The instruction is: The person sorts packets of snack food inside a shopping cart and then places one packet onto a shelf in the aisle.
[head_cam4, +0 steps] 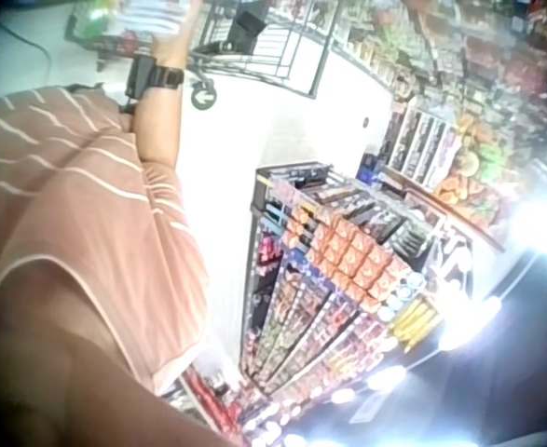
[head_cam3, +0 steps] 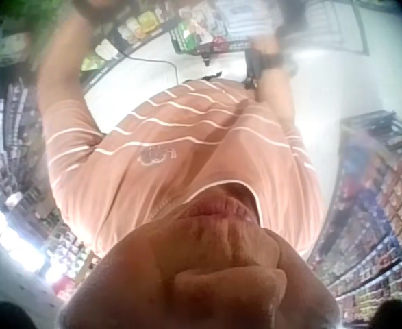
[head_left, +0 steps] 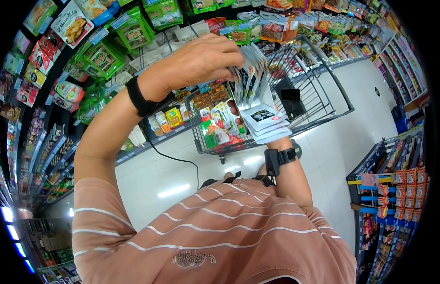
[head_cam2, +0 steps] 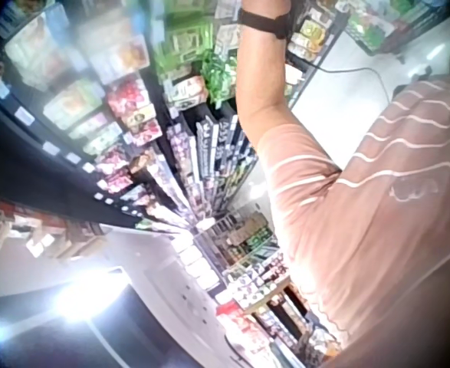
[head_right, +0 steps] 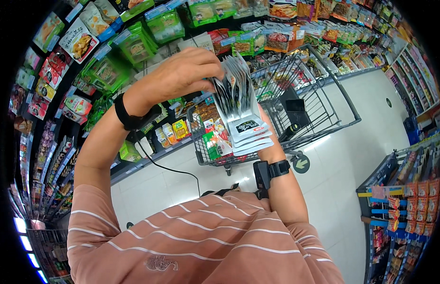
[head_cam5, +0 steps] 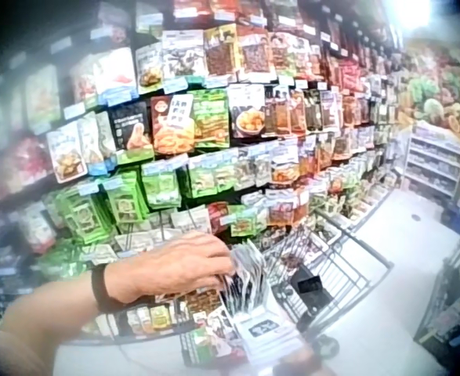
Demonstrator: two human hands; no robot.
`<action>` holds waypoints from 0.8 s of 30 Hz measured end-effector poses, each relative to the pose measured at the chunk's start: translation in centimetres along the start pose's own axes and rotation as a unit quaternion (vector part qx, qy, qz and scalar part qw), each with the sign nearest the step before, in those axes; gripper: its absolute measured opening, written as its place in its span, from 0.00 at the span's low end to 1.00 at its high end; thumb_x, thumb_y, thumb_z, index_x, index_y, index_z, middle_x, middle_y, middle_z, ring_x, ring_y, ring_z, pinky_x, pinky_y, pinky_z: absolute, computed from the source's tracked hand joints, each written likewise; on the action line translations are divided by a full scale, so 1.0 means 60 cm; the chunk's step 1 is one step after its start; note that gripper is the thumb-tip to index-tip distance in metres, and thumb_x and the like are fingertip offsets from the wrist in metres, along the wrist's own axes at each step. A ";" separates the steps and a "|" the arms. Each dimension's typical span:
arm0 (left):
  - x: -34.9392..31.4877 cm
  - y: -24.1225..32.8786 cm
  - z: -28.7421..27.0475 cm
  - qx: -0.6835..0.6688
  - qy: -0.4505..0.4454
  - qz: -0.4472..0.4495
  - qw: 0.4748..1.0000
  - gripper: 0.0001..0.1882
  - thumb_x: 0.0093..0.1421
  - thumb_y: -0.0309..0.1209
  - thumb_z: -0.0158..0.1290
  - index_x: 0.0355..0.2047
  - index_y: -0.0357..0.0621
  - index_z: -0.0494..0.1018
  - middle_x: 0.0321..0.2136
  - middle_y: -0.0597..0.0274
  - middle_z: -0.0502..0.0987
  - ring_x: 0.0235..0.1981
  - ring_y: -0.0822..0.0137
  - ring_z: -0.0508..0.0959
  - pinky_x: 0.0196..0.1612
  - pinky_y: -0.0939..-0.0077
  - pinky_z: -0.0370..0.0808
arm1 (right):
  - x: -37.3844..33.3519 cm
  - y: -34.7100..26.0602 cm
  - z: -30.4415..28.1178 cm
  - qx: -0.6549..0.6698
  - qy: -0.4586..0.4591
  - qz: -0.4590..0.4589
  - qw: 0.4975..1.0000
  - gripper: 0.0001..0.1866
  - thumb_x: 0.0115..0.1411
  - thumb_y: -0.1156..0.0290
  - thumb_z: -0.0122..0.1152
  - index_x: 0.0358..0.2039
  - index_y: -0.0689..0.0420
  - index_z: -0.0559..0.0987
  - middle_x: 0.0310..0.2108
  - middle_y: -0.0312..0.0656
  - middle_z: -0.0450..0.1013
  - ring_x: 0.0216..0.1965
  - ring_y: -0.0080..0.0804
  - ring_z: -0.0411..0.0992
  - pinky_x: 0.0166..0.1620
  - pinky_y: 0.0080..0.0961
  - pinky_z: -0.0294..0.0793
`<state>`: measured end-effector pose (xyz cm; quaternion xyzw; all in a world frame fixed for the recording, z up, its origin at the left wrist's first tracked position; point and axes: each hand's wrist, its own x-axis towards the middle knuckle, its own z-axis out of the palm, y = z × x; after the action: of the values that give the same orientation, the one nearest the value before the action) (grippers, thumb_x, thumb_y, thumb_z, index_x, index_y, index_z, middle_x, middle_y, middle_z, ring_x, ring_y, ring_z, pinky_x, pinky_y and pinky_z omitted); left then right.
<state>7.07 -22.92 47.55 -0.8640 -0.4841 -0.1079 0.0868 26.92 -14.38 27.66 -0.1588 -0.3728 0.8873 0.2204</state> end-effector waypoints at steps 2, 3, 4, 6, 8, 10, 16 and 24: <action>0.002 0.001 0.000 0.004 0.005 0.023 1.000 0.13 0.52 0.31 0.60 0.37 0.46 0.71 0.38 0.61 0.73 0.45 0.56 0.72 0.49 0.62 0.67 | 0.000 0.000 -0.002 0.005 -0.001 0.003 1.000 0.27 0.67 0.55 0.40 0.56 0.64 0.69 0.49 0.62 0.72 0.43 0.47 0.77 0.36 0.38 0.82; 0.003 0.003 -0.001 0.008 0.009 0.044 0.999 0.12 0.53 0.32 0.59 0.36 0.46 0.72 0.38 0.61 0.73 0.45 0.56 0.72 0.49 0.62 0.67 | 0.001 0.001 -0.002 0.009 -0.001 0.005 1.000 0.27 0.67 0.55 0.40 0.56 0.64 0.69 0.49 0.62 0.71 0.43 0.48 0.77 0.36 0.38 0.82; 0.003 0.004 -0.003 0.009 0.009 0.044 0.999 0.12 0.53 0.32 0.59 0.36 0.46 0.72 0.38 0.61 0.73 0.45 0.56 0.72 0.49 0.62 0.67 | 0.002 0.002 -0.002 0.011 0.001 0.007 1.000 0.27 0.67 0.55 0.40 0.56 0.64 0.69 0.49 0.62 0.71 0.43 0.48 0.77 0.36 0.38 0.82; 0.003 0.008 -0.005 0.025 -0.013 0.051 0.998 0.17 0.50 0.33 0.62 0.39 0.45 0.70 0.42 0.60 0.73 0.48 0.55 0.72 0.51 0.60 0.67 | 0.001 -0.001 0.001 0.051 -0.016 0.029 0.998 0.28 0.67 0.53 0.40 0.56 0.63 0.68 0.49 0.62 0.71 0.43 0.49 0.77 0.35 0.39 0.83; 0.003 0.014 -0.004 0.030 0.033 0.047 0.998 0.24 0.47 0.34 0.63 0.44 0.45 0.70 0.45 0.59 0.72 0.50 0.54 0.71 0.52 0.59 0.67 | 0.003 0.001 0.000 0.127 -0.022 0.064 0.990 0.29 0.67 0.50 0.40 0.56 0.61 0.68 0.48 0.60 0.72 0.41 0.50 0.77 0.34 0.40 0.83; 0.008 0.018 -0.006 0.033 0.078 0.045 0.995 0.30 0.44 0.34 0.65 0.48 0.44 0.69 0.49 0.57 0.71 0.52 0.53 0.70 0.54 0.59 0.67 | 0.010 0.007 -0.007 0.116 -0.017 0.058 0.991 0.29 0.67 0.50 0.40 0.56 0.60 0.68 0.48 0.58 0.73 0.41 0.50 0.78 0.34 0.41 0.83; 0.012 -0.004 -0.005 0.042 -0.001 0.073 0.996 0.48 0.36 0.32 0.68 0.61 0.46 0.61 0.55 0.53 0.68 0.56 0.51 0.68 0.60 0.59 0.64 | -0.021 -0.006 0.024 0.122 -0.116 0.029 0.985 0.22 0.68 0.71 0.44 0.63 0.56 0.63 0.57 0.41 0.68 0.52 0.30 0.72 0.51 0.28 0.76; 0.021 -0.002 -0.006 -0.015 -0.123 0.020 0.992 0.33 0.39 0.31 0.66 0.47 0.42 0.66 0.41 0.54 0.70 0.46 0.50 0.71 0.48 0.59 0.69 | -0.025 -0.029 0.046 0.204 -0.124 0.108 0.965 0.24 0.68 0.53 0.43 0.56 0.54 0.71 0.47 0.43 0.76 0.41 0.35 0.78 0.38 0.38 0.82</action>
<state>7.54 -21.92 48.23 -0.8814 -0.4721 -0.0057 0.0158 27.44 -15.68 30.92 -0.0384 -0.1886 0.9759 0.1027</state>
